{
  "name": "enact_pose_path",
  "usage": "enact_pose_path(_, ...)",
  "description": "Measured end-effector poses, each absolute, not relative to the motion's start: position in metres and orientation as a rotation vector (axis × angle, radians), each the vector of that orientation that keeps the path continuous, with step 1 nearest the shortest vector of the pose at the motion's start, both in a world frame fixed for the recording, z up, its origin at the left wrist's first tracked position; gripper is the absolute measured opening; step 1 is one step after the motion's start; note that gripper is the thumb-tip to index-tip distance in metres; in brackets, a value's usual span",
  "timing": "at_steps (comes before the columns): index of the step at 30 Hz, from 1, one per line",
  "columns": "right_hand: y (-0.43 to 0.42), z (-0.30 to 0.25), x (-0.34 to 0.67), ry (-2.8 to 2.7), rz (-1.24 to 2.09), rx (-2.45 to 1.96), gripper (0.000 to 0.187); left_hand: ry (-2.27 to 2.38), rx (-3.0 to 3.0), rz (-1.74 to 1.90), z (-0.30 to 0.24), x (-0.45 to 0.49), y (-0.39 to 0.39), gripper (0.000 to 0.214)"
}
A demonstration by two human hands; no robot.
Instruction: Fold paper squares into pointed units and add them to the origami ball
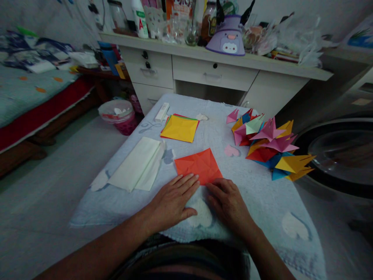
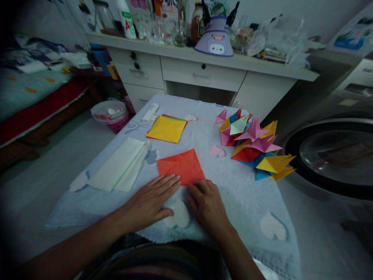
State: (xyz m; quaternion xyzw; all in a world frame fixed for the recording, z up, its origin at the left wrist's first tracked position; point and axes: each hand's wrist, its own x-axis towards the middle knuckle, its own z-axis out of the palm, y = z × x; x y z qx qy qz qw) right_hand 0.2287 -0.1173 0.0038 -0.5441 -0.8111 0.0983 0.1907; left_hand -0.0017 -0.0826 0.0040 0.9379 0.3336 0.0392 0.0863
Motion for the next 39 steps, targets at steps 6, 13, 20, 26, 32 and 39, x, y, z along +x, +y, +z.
enact_pose_path(6,-0.12,0.008,0.228,-2.389,0.226,-1.583,0.041,1.061,2.818,0.096,0.004,-0.026,-0.088,0.066)
enact_pose_path(13,-0.12,0.004,0.23,-2.421,0.179,-1.575,0.043,1.141,2.849,0.135,0.001,-0.037,-0.094,0.063)
enact_pose_path(20,-0.122,0.003,0.247,-2.419,0.091,-1.526,0.038,1.183,2.879,0.176,0.0,-0.04,-0.097,0.061)
enact_pose_path(26,-0.127,-0.001,0.268,-2.396,0.043,-1.57,0.038,1.181,2.895,0.194,-0.001,-0.04,-0.097,0.059)
enact_pose_path(32,-0.122,0.005,0.277,-2.266,0.064,-1.6,0.021,1.141,2.742,0.241,0.011,-0.043,-0.089,0.049)
enact_pose_path(39,-0.092,0.022,0.231,-2.182,0.286,-1.539,0.016,1.216,2.481,0.541,0.028,-0.03,-0.049,0.027)
